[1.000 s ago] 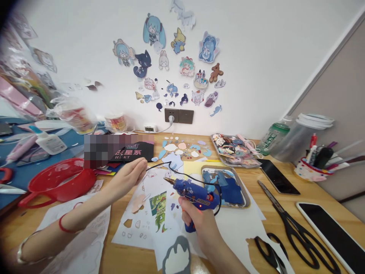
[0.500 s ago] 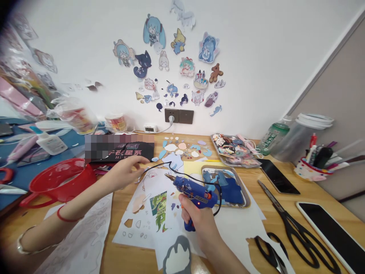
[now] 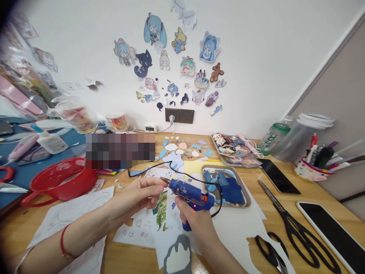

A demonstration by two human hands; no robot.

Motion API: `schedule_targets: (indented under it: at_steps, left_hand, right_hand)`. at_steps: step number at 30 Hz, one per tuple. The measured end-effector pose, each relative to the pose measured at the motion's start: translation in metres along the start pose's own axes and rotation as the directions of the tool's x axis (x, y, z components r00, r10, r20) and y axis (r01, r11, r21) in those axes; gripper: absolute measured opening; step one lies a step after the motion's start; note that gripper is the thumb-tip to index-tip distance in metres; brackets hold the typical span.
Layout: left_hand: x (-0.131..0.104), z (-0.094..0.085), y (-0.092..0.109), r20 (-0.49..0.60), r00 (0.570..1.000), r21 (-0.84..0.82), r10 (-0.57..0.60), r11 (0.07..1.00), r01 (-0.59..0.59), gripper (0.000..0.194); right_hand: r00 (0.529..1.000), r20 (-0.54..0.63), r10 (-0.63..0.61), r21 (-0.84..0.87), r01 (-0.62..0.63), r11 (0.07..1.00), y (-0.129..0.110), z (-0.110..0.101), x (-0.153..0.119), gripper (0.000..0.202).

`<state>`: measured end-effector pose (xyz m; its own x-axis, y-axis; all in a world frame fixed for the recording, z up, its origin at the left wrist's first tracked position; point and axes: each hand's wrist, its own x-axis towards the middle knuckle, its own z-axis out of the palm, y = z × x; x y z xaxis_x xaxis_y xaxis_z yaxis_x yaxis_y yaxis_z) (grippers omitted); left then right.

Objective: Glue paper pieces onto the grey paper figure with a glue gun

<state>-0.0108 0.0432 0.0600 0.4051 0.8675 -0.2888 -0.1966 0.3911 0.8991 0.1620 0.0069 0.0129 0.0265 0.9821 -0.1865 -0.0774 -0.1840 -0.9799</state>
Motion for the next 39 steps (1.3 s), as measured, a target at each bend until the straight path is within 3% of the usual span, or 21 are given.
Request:
schedule_targets:
  at_steps: [5,11,16,23,27,31,33,35,39]
  left_hand:
    - [0.001,0.0,-0.001,0.043,0.999,-0.016,0.008,1.0,-0.007,0.017]
    - [-0.001,0.003,0.0,0.005,1.0,0.019,-0.031,0.999,0.031,0.021]
    - [-0.001,0.003,-0.002,-0.042,0.999,0.055,0.006,0.998,-0.004,0.023]
    - [-0.003,0.005,-0.005,-0.019,0.999,0.061,0.035,0.998,-0.033,0.027]
    - [-0.004,0.005,-0.005,-0.005,0.999,0.042,0.045,0.998,-0.044,0.02]
    - [-0.005,0.003,0.0,0.043,0.996,-0.12,0.081,0.99,-0.076,0.015]
    - [-0.004,0.001,0.005,0.045,0.994,-0.2,0.096,0.976,-0.085,0.017]
    - [-0.002,-0.002,0.012,0.008,0.996,-0.26,0.087,0.962,-0.082,0.018]
    - [0.006,-0.017,0.027,-0.163,0.984,-0.312,0.069,0.943,-0.118,0.018]
  right_hand:
    - [1.0,-0.021,0.02,-0.041,-0.02,0.999,0.002,0.002,-0.002,0.037]
    - [0.998,-0.043,0.04,-0.074,-0.043,0.996,0.003,0.003,-0.002,0.037]
    - [0.999,-0.043,0.024,-0.141,-0.03,0.99,0.003,0.003,-0.003,0.041]
    - [0.998,-0.06,0.01,-0.11,-0.017,0.994,0.005,0.004,-0.004,0.042]
    - [0.999,-0.053,-0.006,0.013,0.006,1.0,0.005,0.002,0.0,0.04]
    - [0.989,-0.127,-0.076,0.294,0.11,0.949,-0.012,-0.009,0.006,0.033]
    - [0.987,-0.104,-0.125,0.362,0.154,0.919,-0.022,-0.016,0.008,0.031]
    - [0.984,-0.029,-0.176,0.397,0.173,0.901,-0.027,-0.021,0.007,0.029]
    - [0.965,0.121,-0.235,0.431,0.162,0.888,-0.026,-0.022,0.003,0.027]
